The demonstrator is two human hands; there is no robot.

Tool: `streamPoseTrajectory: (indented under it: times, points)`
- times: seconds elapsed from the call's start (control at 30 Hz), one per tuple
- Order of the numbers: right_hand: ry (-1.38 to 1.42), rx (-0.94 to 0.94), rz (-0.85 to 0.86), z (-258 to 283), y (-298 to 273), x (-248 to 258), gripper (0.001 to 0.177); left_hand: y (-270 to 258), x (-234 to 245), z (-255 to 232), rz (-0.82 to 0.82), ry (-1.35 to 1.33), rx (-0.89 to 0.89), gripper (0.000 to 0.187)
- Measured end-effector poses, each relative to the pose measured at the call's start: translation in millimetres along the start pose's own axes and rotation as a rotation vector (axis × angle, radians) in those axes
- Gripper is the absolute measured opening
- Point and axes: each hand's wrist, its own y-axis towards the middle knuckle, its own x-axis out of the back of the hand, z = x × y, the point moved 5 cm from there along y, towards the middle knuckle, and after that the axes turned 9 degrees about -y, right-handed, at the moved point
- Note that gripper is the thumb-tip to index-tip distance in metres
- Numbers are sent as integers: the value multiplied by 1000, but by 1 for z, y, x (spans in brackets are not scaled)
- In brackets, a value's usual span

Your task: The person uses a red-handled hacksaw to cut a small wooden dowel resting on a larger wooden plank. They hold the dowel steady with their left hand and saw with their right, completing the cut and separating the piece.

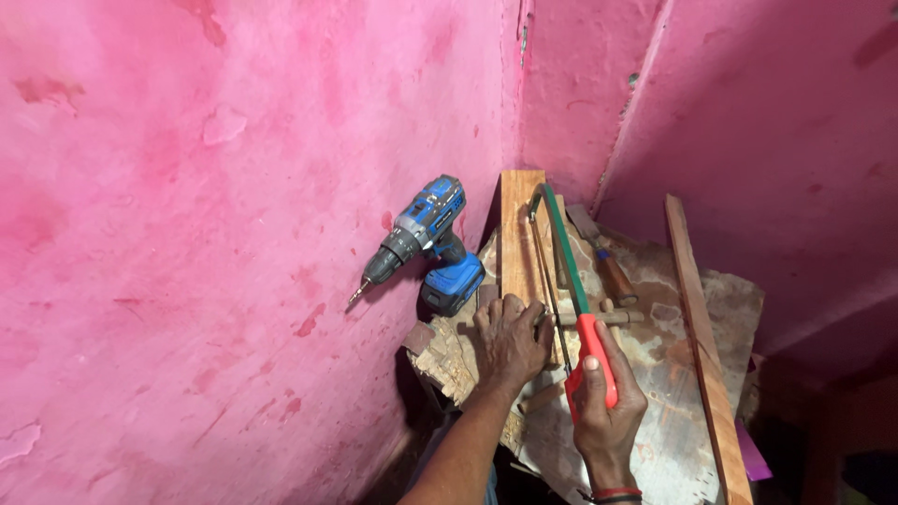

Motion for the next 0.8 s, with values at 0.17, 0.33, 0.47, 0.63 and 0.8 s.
streamPoseTrajectory:
  times: [0.17, 0.33, 0.47, 0.63, 0.8]
  points:
    - [-36, -10, -1, -9, -37, 27, 49, 2, -7, 4, 47, 16, 39, 32]
    - [-3, -431, 126, -41, -79, 46, 56, 2, -13, 9, 79, -20, 66, 32]
    - [-167, 156, -71, -13, -26, 15, 41, 0, -9, 6, 8, -12, 22, 31]
    - [73, -122, -25, -12, 34, 3, 51, 0, -11, 6, 67, 6, 42, 32]
    - [386, -79, -186, -38, 24, 63, 42, 1, -18, 6, -28, 16, -16, 32]
